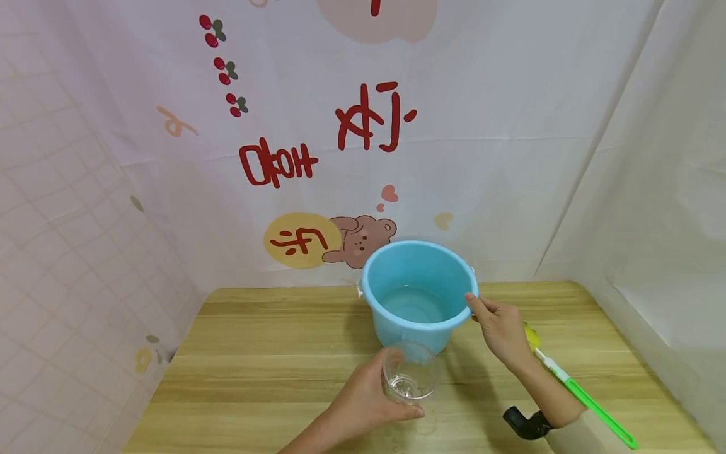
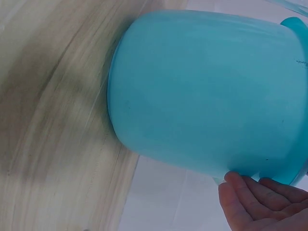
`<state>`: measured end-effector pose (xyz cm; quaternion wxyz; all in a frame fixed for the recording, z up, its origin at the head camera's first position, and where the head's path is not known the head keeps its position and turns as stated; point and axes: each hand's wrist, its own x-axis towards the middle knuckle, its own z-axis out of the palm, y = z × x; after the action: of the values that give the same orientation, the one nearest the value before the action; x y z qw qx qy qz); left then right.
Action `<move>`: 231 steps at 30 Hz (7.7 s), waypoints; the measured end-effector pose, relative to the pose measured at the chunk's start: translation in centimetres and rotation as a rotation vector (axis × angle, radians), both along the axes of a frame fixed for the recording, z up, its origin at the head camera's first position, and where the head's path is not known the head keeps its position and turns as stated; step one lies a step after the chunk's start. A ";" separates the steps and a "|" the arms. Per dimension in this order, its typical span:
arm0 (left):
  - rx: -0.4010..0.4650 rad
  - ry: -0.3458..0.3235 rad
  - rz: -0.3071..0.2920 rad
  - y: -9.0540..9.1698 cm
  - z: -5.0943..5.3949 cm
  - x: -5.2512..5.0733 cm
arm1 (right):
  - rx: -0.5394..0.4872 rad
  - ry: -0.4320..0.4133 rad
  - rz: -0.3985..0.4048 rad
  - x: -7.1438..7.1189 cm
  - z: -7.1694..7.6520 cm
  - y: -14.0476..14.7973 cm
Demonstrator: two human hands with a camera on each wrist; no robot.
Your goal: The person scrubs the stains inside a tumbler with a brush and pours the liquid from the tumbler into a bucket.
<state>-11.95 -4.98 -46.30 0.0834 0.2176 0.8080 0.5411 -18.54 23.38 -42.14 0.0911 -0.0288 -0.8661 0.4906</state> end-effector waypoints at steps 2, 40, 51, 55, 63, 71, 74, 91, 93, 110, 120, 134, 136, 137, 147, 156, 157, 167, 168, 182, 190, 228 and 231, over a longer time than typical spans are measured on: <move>-0.001 0.026 0.012 -0.3 0.1 0.0 | 0.003 0.006 -0.001 0.0 0.0 0.0; -0.007 0.227 0.464 -8.4 1.7 -1.7 | -0.039 0.039 0.005 -0.3 0.0 -0.2; -0.046 0.262 0.506 -10.9 1.6 -2.6 | -0.040 0.043 0.009 -0.3 0.0 -0.3; -0.050 0.257 0.531 -11.6 2.0 -3.0 | -0.036 0.036 0.006 -0.2 0.2 -0.3; -0.038 0.260 0.563 -12.6 3.2 -4.0 | -0.040 0.041 0.002 -0.3 0.1 -0.3; -0.038 0.275 0.580 -12.5 4.7 -4.6 | -0.039 0.038 0.001 -0.3 0.0 -0.3; -0.019 0.291 0.571 -12.2 5.2 -4.9 | -0.036 0.035 0.005 -0.2 0.0 -0.2; 0.043 0.348 0.511 -8.9 7.1 -6.8 | -0.037 0.035 -0.009 -0.3 0.0 -0.3; 0.017 0.364 0.515 -8.5 7.2 -7.0 | -0.038 0.032 -0.013 -0.3 0.0 -0.3; -0.089 0.404 0.525 -6.4 7.6 -9.2 | -0.018 0.037 -0.010 0.0 -0.2 -0.1; -0.170 0.426 0.495 -5.5 8.5 -10.4 | -0.028 0.045 -0.007 -0.4 -0.5 -0.1; -0.297 0.486 0.449 -4.6 9.2 -11.1 | -0.049 0.055 0.002 -0.6 -0.7 0.0; -0.311 0.487 0.446 -4.5 9.3 -11.1 | -0.052 0.056 0.002 -0.6 -0.7 0.0; -0.320 0.488 0.446 -4.5 9.3 -11.2 | -0.055 0.056 0.003 -0.6 -0.7 0.0; -0.411 0.523 0.438 -3.9 9.8 -11.3 | -0.064 0.053 0.009 -0.4 -0.5 -0.2; -0.452 0.573 0.417 -3.7 10.2 -11.1 | -0.069 0.042 0.013 -0.3 -0.4 -0.2; -0.457 0.585 0.415 -3.7 10.2 -11.1 | -0.069 0.043 0.013 -0.3 -0.4 -0.2; -0.524 0.666 0.385 -3.6 10.4 -11.3 | -0.080 0.048 0.003 -0.2 -0.5 -0.3; -0.530 0.670 0.384 -3.6 10.4 -11.3 | -0.081 0.049 0.004 -0.2 -0.5 -0.3; -0.611 0.714 0.351 -3.5 10.6 -11.3 | -0.091 0.038 -0.009 -0.2 -0.8 -0.2; -0.628 0.719 0.343 -3.3 10.9 -11.2 | -0.094 0.050 -0.014 -0.1 -0.7 -0.3; -0.689 0.688 0.318 -2.5 12.1 -11.1 | -0.075 0.066 -0.012 -0.2 -0.5 -0.5; -0.699 0.682 0.315 -2.4 12.2 -11.2 | -0.077 0.056 -0.016 -0.1 -0.4 -0.6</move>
<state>-23.11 -7.37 -34.13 -0.1998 0.2167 0.9448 0.1429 -18.61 22.83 -42.56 0.1182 -0.0254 -0.8434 0.5235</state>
